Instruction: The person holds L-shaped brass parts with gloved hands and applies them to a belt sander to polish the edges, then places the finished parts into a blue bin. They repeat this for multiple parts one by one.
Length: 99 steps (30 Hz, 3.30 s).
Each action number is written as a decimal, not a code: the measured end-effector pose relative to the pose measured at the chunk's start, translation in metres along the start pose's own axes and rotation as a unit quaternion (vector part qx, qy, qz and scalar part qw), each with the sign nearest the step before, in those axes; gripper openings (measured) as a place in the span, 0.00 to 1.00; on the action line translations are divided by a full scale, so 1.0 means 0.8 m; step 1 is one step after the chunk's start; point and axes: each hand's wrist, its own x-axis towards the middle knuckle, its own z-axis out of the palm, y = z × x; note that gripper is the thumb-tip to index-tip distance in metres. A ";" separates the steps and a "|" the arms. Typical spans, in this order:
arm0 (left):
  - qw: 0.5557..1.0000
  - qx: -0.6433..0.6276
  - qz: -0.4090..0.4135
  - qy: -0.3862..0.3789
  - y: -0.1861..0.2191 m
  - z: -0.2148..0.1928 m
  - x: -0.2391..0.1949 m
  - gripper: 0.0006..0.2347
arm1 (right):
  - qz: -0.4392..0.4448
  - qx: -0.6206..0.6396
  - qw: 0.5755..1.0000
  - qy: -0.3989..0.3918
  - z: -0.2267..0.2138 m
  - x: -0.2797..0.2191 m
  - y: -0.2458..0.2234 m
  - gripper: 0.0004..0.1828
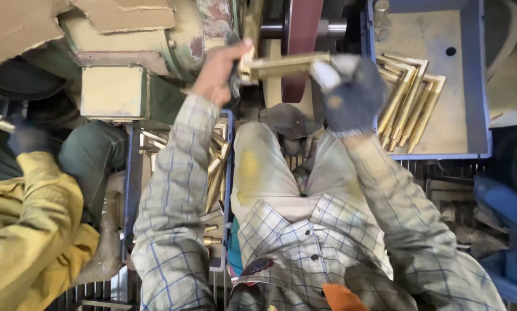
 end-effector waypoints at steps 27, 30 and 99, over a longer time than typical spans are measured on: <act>0.880 0.302 0.361 0.059 -0.170 0.099 -0.275 0.10 | 0.205 0.319 0.913 -0.149 -0.107 -0.218 -0.018 0.17; 0.985 0.004 0.066 0.159 -0.180 0.067 -0.244 0.14 | 0.303 0.545 0.757 -0.193 -0.114 -0.210 0.033 0.13; 0.992 0.106 -0.060 0.028 -0.394 -0.081 0.018 0.21 | 0.533 0.592 0.594 -0.114 0.166 -0.185 0.154 0.18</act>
